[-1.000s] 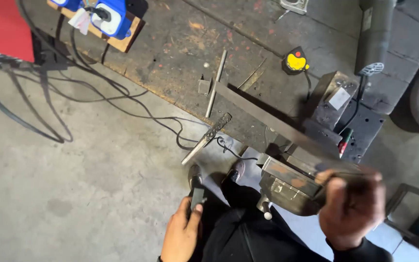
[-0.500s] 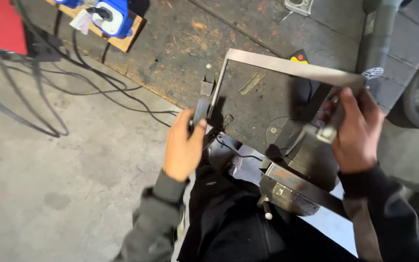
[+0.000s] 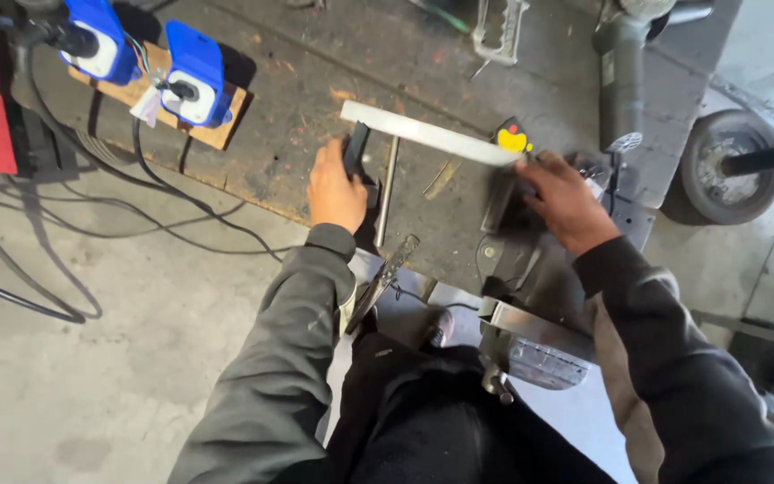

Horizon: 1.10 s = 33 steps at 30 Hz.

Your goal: Measuring and marking metal square tubing for fabrication using a try square and a scriber.

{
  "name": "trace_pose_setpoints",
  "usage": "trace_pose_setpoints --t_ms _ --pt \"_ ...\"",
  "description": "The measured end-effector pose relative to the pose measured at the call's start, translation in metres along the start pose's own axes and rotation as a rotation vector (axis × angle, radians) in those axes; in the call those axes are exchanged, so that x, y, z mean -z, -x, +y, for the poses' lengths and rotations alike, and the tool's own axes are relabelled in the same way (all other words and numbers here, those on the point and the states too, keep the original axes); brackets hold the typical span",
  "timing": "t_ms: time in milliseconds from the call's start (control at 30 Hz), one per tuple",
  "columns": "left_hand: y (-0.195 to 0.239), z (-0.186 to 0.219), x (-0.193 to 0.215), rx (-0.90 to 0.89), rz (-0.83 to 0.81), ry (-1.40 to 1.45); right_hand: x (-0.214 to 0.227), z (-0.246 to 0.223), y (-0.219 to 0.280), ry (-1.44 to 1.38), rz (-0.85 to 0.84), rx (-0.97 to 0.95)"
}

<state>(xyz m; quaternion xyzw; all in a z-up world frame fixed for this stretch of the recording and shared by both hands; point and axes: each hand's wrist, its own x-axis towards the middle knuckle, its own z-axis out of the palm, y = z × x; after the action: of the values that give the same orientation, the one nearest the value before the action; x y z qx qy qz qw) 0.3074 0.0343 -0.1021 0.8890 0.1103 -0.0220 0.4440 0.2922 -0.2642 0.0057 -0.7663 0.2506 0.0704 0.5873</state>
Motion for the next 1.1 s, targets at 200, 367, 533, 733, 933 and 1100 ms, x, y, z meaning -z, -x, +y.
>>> trace_pose_setpoints --t_ms 200,367,533,733,933,1100 --pt "0.053 0.032 0.036 -0.286 0.17 -0.062 0.072 -0.074 0.107 0.385 -0.303 0.164" --pt "0.192 0.069 0.048 -0.184 0.32 0.383 0.174 -0.024 0.14 1.024 -0.135 -0.115" --pt "0.319 0.03 -0.063 -0.114 -0.32 0.36 0.216 0.05 0.113 0.749 -1.038 -0.102" --pt "0.345 0.064 -0.131 0.151 -0.331 0.774 0.208 0.047 0.104 0.35 -1.1 -0.399" --pt "0.358 0.003 -0.219 0.1 -0.128 0.814 0.18 0.08 0.089 0.114 -0.956 -0.528" --pt "0.358 0.031 -0.252 0.223 0.147 0.87 0.172 0.079 0.09 0.142 -0.944 -0.507"
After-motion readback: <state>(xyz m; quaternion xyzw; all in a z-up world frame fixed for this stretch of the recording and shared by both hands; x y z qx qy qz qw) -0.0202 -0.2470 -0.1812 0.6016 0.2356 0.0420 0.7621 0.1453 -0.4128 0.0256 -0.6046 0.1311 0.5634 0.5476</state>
